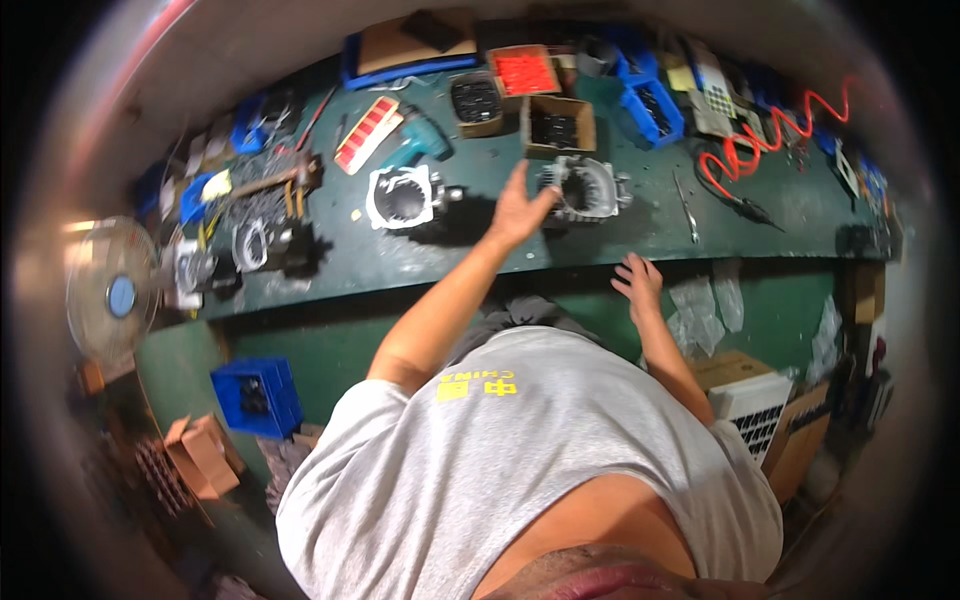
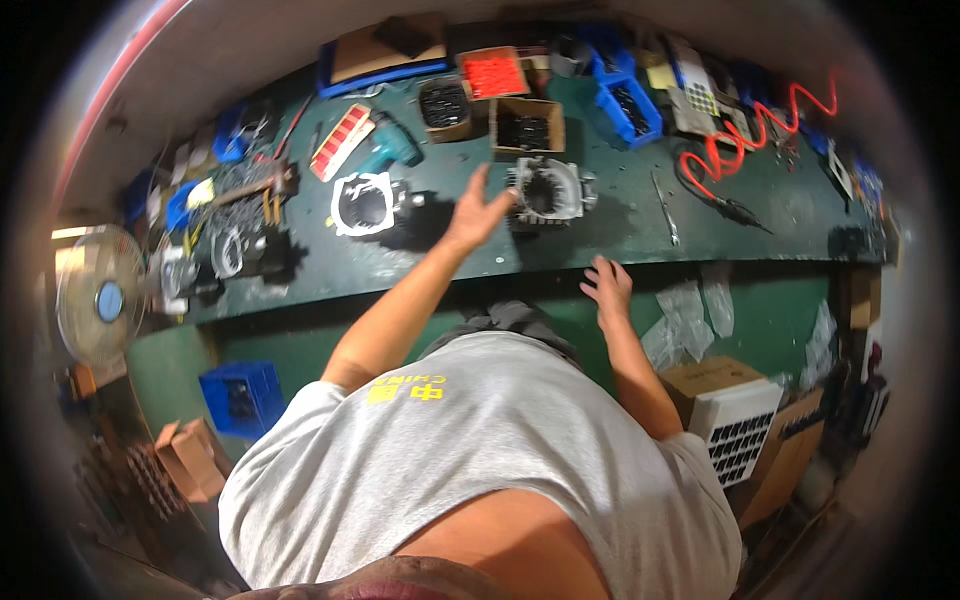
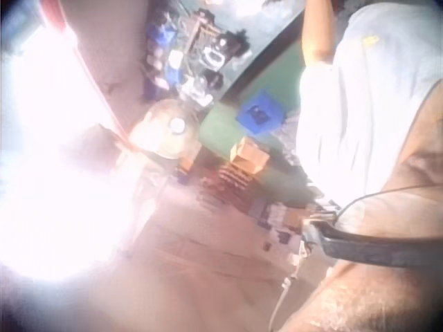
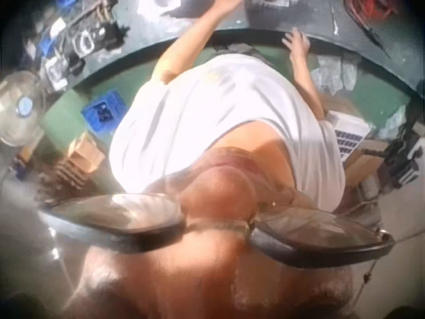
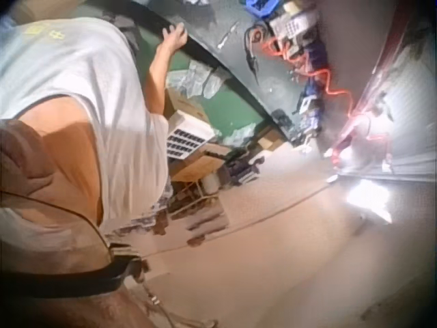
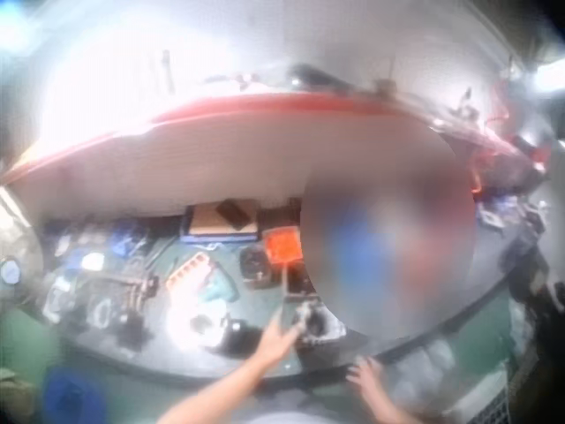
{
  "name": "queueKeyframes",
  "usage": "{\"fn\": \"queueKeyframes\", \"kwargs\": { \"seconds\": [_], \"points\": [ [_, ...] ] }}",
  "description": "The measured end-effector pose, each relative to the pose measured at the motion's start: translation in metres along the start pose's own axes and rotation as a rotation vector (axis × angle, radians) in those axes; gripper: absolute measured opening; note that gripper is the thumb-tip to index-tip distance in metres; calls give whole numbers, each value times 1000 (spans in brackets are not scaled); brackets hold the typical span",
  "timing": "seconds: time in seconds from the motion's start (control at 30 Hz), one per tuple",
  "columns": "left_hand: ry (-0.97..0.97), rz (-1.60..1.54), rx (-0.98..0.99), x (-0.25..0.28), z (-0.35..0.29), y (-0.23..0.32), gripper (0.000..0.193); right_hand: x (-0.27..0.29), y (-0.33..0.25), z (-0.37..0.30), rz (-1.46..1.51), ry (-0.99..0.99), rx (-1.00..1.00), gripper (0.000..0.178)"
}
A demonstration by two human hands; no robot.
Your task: The person walks through a workshop, picks up a coiled cable, and places it on a box. They then retrieve several metal engine block components from a pallet and place them on a workbench. Using a rubber mallet, the person taps the components to seat parts. The person continues to handle and arrange the metal components on the bench.
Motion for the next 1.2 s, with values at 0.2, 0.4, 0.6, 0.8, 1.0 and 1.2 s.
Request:
{"fn": "queueKeyframes", "kwargs": {
  "seconds": [0.2, 0.4, 0.6, 0.8, 1.0, 1.2],
  "points": [
    [84, -32, 10, 17, -45, -50, 68, 25, 35, -14, -349, 32, 37, 42],
    [-147, -40, 185, 43, -121, -121, 49, 75, 7, 33, -657, 252, 437, 39],
    [-230, 224, 368, 52, -184, -159, 47, 119, -63, 94, -833, 459, 474, 39],
    [-251, 348, 387, -21, -178, -149, 45, 152, -119, 161, -1022, 506, 481, 41],
    [-129, 310, 460, -128, -154, -115, 43, 154, -142, 224, -1205, 323, 554, 33],
    [-99, 235, 432, -196, -148, -82, 38, 169, -135, 264, -1202, 21, 402, 23]
  ]
}}
Point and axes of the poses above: each hand's wrist, its own z-axis towards the middle knuckle, its own x-axis out of the back of the hand, y = z × x, the point moved 6 cm from there along z, towards the middle knuckle, and after that the axes turned 11 degrees about -x, right-handed, at the moved point
